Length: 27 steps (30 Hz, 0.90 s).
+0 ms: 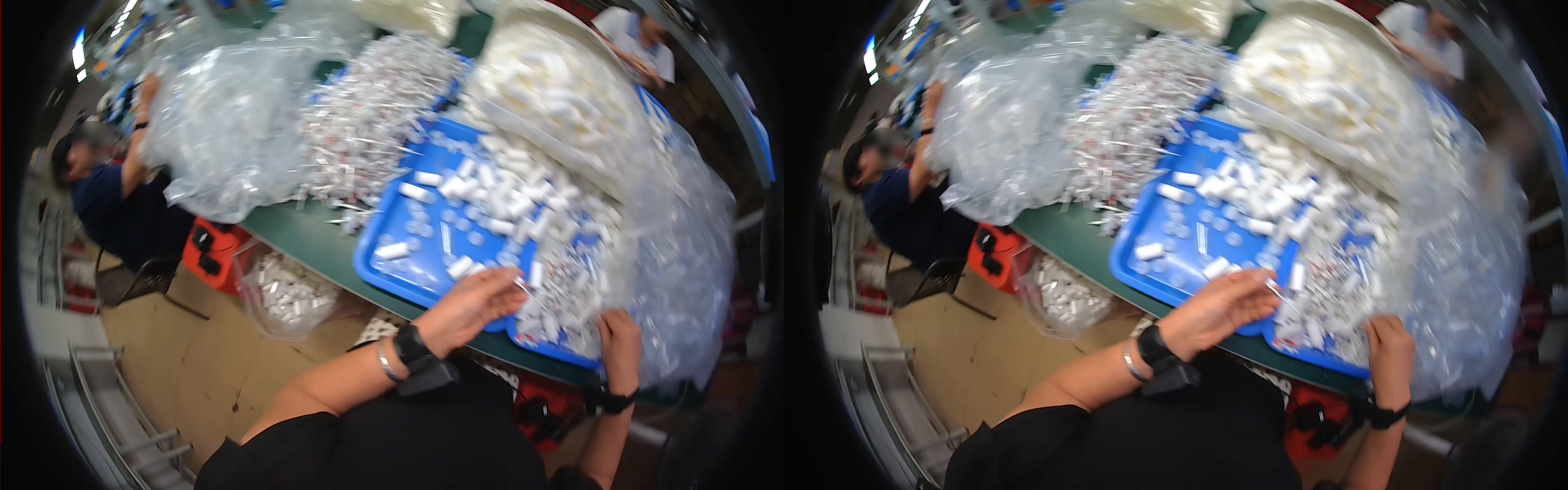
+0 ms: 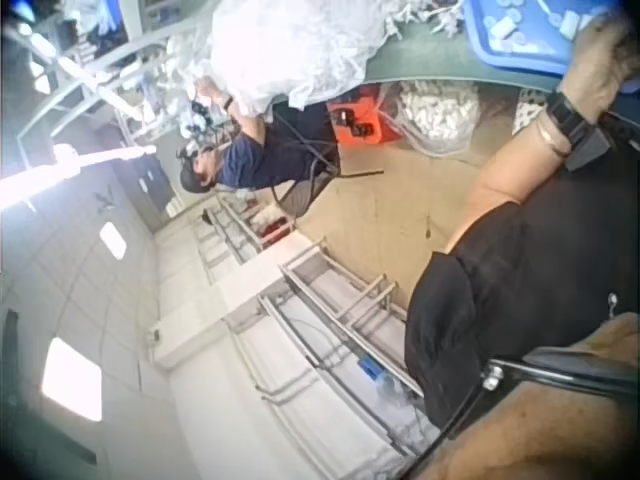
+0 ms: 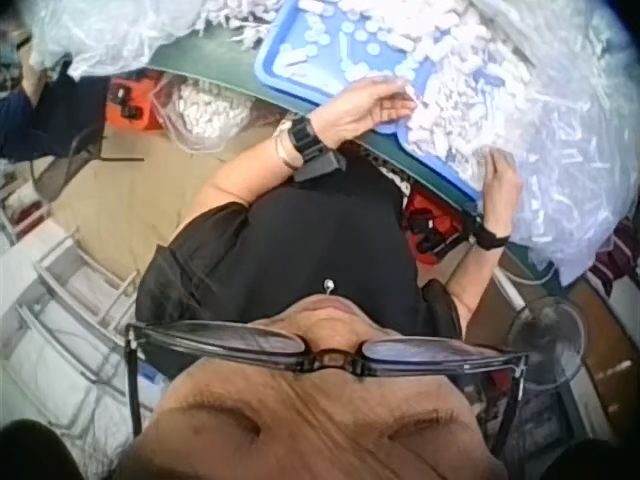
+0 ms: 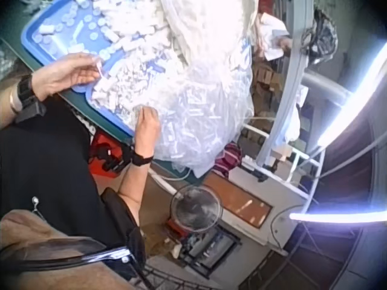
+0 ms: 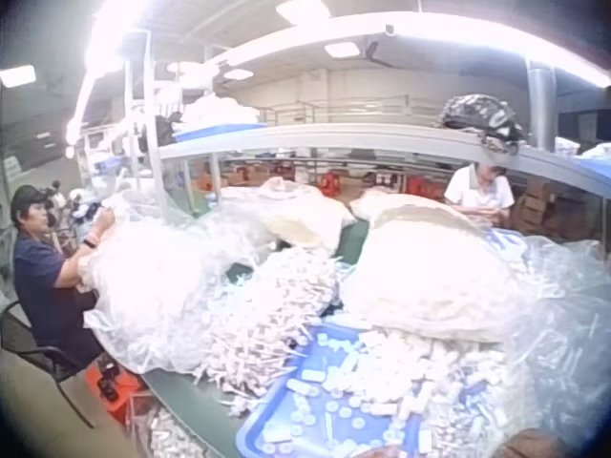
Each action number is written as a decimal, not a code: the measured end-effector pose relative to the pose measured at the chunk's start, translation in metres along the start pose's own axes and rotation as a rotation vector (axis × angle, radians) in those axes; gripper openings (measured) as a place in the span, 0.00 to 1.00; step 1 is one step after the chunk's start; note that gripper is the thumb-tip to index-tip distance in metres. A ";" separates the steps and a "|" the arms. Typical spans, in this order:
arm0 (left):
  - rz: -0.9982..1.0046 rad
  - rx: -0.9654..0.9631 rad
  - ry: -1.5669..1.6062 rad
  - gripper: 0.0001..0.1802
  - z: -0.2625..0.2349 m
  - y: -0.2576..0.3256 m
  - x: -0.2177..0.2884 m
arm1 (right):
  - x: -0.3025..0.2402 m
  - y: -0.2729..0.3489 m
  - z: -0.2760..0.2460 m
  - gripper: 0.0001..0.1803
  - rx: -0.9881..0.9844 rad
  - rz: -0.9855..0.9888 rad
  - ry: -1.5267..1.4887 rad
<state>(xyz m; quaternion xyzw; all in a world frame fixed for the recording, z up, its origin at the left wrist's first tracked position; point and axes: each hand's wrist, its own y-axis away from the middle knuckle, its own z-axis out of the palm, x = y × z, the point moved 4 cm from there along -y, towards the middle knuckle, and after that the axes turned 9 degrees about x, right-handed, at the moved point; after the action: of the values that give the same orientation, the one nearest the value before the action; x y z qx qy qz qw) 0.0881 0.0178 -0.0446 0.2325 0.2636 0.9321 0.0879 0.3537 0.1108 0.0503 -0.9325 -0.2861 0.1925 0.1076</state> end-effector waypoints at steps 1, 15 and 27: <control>0.005 -0.010 -0.006 0.16 0.001 0.000 0.002 | 0.002 0.000 -0.001 0.05 0.053 0.008 -0.033; 0.025 -0.028 -0.097 0.18 0.025 0.005 0.005 | -0.073 -0.012 0.010 0.07 0.049 -0.076 -0.391; 0.028 0.004 -0.069 0.18 0.020 0.003 0.004 | -0.074 -0.014 0.017 0.07 0.032 -0.043 -0.389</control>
<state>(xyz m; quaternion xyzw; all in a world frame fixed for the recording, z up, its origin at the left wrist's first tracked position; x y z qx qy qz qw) 0.0940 0.0260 -0.0261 0.2685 0.2589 0.9241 0.0834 0.2836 0.0811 0.0607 -0.8696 -0.3184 0.3710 0.0691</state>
